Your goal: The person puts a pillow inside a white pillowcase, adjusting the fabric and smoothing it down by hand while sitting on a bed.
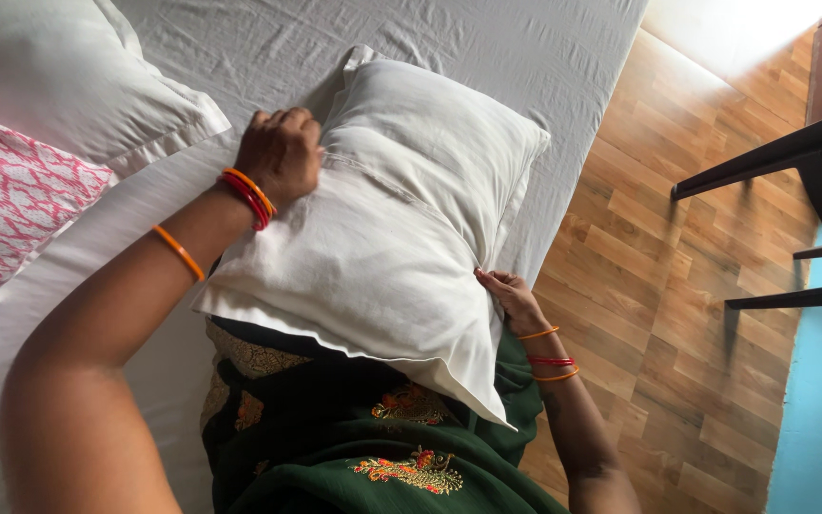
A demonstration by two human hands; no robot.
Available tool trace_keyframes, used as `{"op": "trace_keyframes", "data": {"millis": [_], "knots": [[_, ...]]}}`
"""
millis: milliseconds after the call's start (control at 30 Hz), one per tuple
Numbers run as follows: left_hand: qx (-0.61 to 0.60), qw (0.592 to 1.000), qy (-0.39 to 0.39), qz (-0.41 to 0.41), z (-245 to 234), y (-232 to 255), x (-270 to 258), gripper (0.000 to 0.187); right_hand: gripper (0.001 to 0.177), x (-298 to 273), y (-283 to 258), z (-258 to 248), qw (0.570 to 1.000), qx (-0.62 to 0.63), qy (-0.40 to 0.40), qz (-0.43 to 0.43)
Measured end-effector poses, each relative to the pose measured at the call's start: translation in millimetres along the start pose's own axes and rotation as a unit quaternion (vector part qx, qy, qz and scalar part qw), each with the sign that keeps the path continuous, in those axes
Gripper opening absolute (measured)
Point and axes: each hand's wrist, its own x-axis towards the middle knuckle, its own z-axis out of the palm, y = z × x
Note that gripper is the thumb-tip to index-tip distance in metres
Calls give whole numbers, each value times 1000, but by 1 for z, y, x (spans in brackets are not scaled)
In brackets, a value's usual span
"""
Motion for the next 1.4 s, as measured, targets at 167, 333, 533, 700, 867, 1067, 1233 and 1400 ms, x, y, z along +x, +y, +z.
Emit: {"op": "trace_keyframes", "data": {"millis": [167, 333, 533, 700, 867, 1067, 1233, 1400], "knots": [[-54, 987, 92, 117, -19, 50, 4, 33, 10, -10, -10, -9, 999, 47, -1, -12], [-89, 990, -97, 58, -12, 60, 12, 25, 15, -16, 0, -21, 999, 6, 33, -34], [-93, 993, -22, 63, 19, 38, 5, 13, 20, -16, -9, -3, 991, -86, 56, -81], [-60, 978, 108, 170, 23, 25, -15, 39, 34, -59, -47, 31, 950, -191, 29, -246], [-70, 966, 164, 190, -17, 31, -32, 38, 58, -132, -78, 66, 846, -391, 24, -361], [-51, 985, 117, 112, -92, 48, -69, 39, 58, -157, -35, 52, 711, -440, 47, -547], [-95, 962, 119, 225, -129, 83, -131, 80, 55, -139, 3, 15, 581, -601, 30, -548], [-1, 963, 13, 270, -91, 104, -155, 75, 62, -120, 12, 35, 535, -609, 9, -585]]}}
